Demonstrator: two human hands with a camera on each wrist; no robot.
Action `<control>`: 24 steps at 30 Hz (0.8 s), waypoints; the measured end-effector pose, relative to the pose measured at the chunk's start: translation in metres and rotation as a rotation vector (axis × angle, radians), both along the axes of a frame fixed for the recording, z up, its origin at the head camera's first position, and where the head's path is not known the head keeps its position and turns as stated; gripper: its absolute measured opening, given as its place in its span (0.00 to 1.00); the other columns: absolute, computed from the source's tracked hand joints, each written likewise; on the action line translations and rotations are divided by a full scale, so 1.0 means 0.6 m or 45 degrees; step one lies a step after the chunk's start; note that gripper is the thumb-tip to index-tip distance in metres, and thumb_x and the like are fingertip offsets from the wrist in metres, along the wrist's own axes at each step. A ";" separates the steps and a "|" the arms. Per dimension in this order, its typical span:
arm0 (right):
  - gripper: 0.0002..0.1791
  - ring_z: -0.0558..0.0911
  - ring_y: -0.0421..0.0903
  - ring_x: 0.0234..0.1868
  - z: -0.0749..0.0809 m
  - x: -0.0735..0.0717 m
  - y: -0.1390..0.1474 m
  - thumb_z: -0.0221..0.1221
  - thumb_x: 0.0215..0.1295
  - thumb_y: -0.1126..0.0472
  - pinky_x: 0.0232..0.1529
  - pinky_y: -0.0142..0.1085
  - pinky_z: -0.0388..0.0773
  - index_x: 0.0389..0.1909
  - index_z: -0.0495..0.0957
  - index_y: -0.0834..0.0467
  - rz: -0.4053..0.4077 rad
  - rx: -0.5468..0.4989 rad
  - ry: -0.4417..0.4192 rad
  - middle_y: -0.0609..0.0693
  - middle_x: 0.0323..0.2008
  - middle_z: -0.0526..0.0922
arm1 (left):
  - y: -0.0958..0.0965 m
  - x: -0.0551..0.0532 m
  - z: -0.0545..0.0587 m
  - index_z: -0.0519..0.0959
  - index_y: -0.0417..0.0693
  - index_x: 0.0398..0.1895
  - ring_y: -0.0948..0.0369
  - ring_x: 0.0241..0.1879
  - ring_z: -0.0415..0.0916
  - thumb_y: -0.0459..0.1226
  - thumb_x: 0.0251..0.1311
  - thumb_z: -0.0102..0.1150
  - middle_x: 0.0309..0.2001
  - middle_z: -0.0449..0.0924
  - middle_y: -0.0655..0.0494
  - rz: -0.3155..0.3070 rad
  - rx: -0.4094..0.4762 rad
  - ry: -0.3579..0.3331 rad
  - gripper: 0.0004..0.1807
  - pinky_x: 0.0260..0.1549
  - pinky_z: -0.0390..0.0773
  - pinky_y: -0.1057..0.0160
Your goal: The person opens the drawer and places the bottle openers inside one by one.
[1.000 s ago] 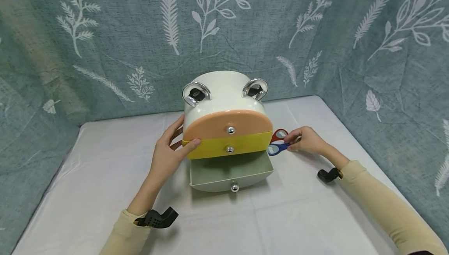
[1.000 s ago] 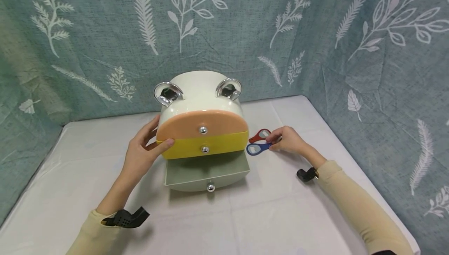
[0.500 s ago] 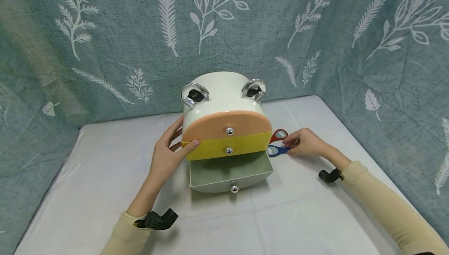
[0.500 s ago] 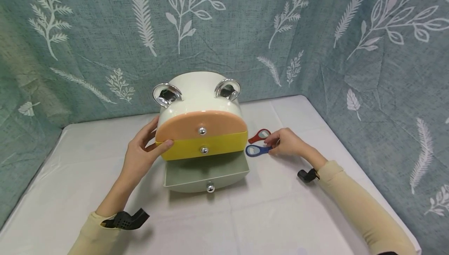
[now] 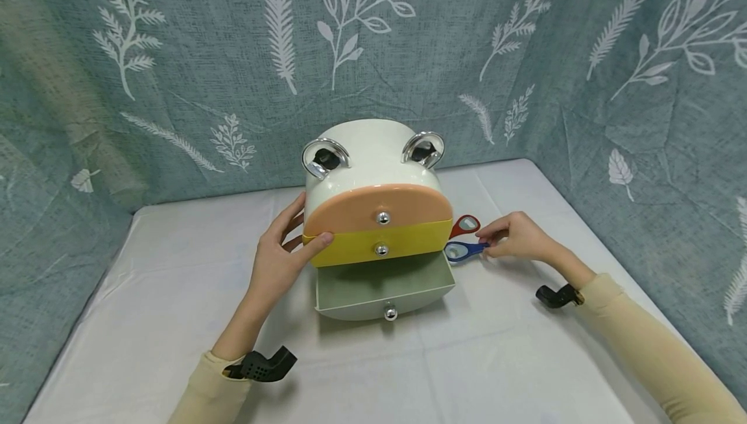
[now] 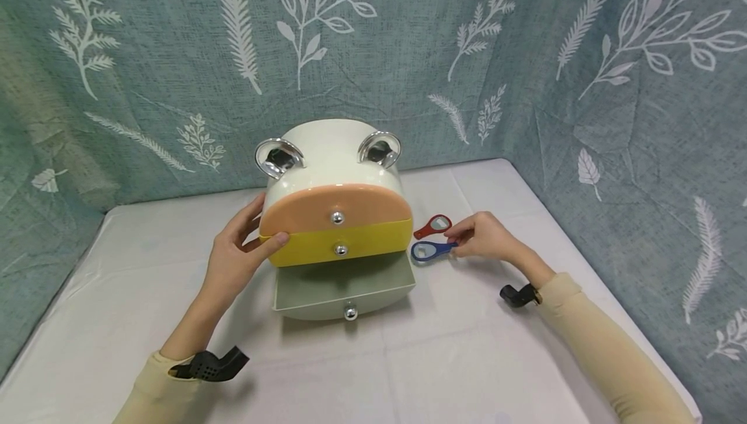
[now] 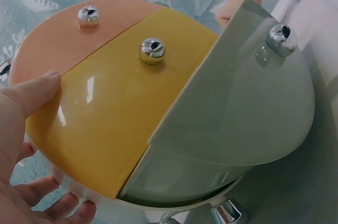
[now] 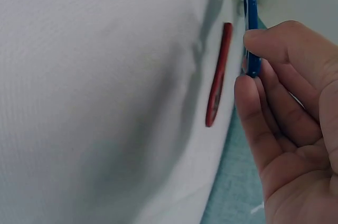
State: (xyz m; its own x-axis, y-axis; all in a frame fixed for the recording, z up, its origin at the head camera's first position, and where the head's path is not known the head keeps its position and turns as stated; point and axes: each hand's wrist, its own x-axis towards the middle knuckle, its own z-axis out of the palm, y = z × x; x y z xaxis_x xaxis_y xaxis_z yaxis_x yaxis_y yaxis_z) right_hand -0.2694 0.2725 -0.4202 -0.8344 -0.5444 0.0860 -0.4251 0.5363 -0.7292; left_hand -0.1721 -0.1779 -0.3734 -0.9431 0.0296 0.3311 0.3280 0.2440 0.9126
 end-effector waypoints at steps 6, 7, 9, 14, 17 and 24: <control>0.15 0.85 0.45 0.31 0.015 0.010 0.019 0.70 0.51 0.74 0.37 0.41 0.83 0.43 0.85 0.69 -0.014 -0.093 0.052 0.51 0.33 0.87 | 0.003 -0.002 -0.002 0.63 0.64 0.74 0.59 0.65 0.64 0.41 0.59 0.70 0.70 0.63 0.65 0.002 -0.011 0.009 0.40 0.58 0.71 0.54; 0.15 0.85 0.46 0.31 0.018 0.013 0.022 0.70 0.51 0.74 0.37 0.41 0.83 0.43 0.85 0.70 -0.013 -0.110 0.051 0.51 0.33 0.87 | 0.004 -0.001 -0.002 0.63 0.64 0.74 0.59 0.65 0.64 0.41 0.59 0.70 0.70 0.63 0.64 0.002 -0.011 0.010 0.40 0.58 0.71 0.54; 0.15 0.85 0.47 0.32 0.026 0.017 0.027 0.70 0.52 0.73 0.38 0.41 0.83 0.43 0.84 0.71 -0.013 -0.148 0.040 0.53 0.33 0.87 | 0.004 -0.001 -0.001 0.63 0.63 0.74 0.58 0.66 0.64 0.40 0.59 0.70 0.70 0.63 0.64 0.004 -0.008 0.008 0.41 0.58 0.71 0.54; 0.17 0.85 0.48 0.34 0.042 0.028 0.038 0.72 0.52 0.70 0.40 0.39 0.83 0.44 0.85 0.70 -0.045 -0.217 -0.002 0.55 0.35 0.87 | 0.006 0.002 0.000 0.63 0.63 0.74 0.59 0.66 0.64 0.39 0.58 0.71 0.70 0.63 0.64 0.001 0.008 0.000 0.41 0.58 0.71 0.54; 0.16 0.85 0.48 0.34 0.049 0.035 0.042 0.73 0.52 0.69 0.40 0.37 0.83 0.44 0.85 0.67 -0.069 -0.253 -0.005 0.56 0.36 0.87 | 0.005 0.003 0.000 0.63 0.63 0.74 0.60 0.65 0.64 0.40 0.59 0.70 0.70 0.63 0.65 0.000 0.005 -0.004 0.41 0.58 0.71 0.55; 0.16 0.85 0.50 0.34 0.069 0.056 0.034 0.73 0.51 0.71 0.39 0.36 0.83 0.43 0.86 0.66 -0.024 -0.322 -0.005 0.56 0.36 0.87 | 0.001 0.001 -0.002 0.63 0.65 0.74 0.60 0.65 0.64 0.41 0.59 0.70 0.70 0.63 0.65 0.011 -0.024 0.005 0.41 0.57 0.72 0.58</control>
